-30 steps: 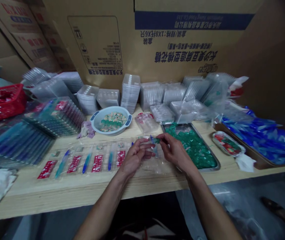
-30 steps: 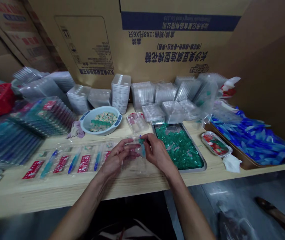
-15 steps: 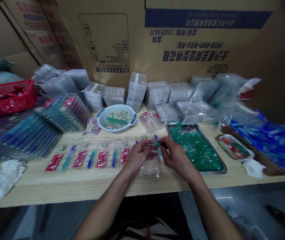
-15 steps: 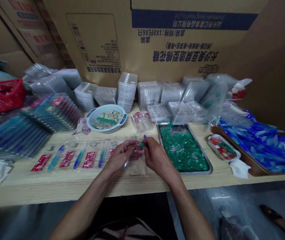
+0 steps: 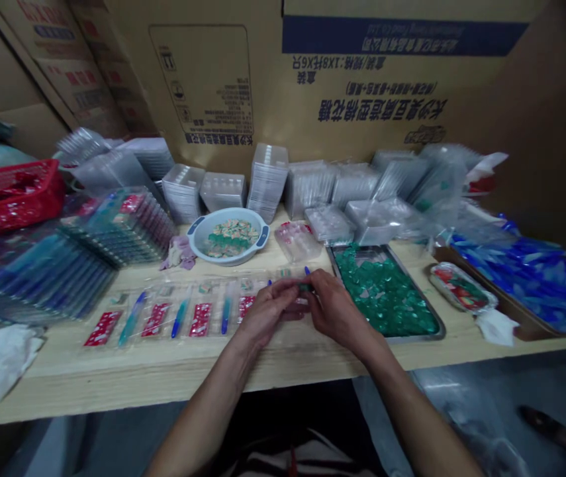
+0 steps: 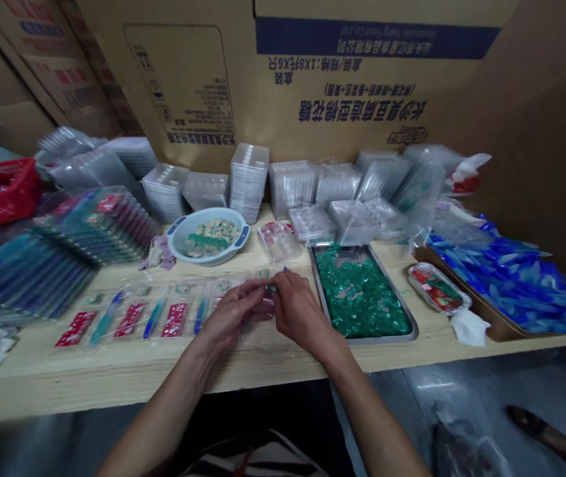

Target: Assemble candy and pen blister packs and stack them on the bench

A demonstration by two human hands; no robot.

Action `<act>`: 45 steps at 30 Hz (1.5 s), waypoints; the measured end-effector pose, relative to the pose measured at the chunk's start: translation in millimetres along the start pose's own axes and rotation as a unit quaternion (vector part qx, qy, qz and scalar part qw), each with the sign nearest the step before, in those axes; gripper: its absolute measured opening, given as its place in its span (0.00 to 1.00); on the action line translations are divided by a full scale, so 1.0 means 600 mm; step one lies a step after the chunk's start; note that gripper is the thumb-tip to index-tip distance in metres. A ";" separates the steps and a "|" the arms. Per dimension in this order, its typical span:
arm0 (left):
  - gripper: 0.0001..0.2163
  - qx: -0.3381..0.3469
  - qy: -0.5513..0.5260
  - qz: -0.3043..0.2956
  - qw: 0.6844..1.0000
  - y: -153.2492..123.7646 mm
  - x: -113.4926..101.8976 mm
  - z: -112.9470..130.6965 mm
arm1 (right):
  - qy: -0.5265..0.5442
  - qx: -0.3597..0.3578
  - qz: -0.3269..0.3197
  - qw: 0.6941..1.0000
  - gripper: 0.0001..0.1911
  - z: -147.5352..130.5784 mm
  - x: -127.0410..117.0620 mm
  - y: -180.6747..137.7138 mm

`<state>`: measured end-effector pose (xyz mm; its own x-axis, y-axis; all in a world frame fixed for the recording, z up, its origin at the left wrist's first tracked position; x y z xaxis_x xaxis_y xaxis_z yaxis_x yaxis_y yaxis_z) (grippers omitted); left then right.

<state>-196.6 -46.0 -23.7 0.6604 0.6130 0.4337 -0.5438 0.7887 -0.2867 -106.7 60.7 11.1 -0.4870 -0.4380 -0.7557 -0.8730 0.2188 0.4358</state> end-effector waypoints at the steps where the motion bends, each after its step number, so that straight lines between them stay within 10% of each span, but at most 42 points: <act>1: 0.23 -0.010 0.010 0.016 1.000 0.002 -0.003 -0.002 | -0.006 -0.003 -0.004 1.000 0.11 -0.004 0.004 -0.001; 9: 0.14 -0.052 0.012 0.151 0.987 0.025 -0.040 -0.012 | 0.000 0.113 0.086 0.990 0.18 0.115 -0.027 -0.018; 15: 0.12 -0.074 -0.078 0.105 0.989 0.021 -0.028 0.001 | -0.237 0.298 -0.001 0.924 0.12 0.247 -0.044 -0.068; 21: 0.21 -0.052 -0.081 0.076 0.992 0.020 -0.002 -0.003 | -0.137 0.323 0.023 0.936 0.08 0.274 -0.057 -0.083; 31: 0.20 -0.051 -0.062 0.051 0.995 0.026 0.019 -0.013 | 0.345 0.229 0.085 0.906 0.18 0.177 -0.066 -0.061; 45: 0.21 -0.066 -0.078 0.086 0.991 0.016 0.014 -0.006 | 0.119 0.062 0.028 0.991 0.08 0.048 -0.038 -0.029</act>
<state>-194.4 -33.2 -25.9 0.4702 0.7322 0.4927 -0.5621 0.6789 -0.4724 -81.1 92.1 6.3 -0.5283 -0.6116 -0.5889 -0.8481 0.3475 0.4000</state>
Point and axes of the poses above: each hand's wrist, its own y-axis towards the middle knuckle, its own x-axis out of the palm, z = x × y, the point moved 4 cm from there along y, towards the middle knuckle, and after that the axes turned 2 degrees about z, right-handed, at the moved point
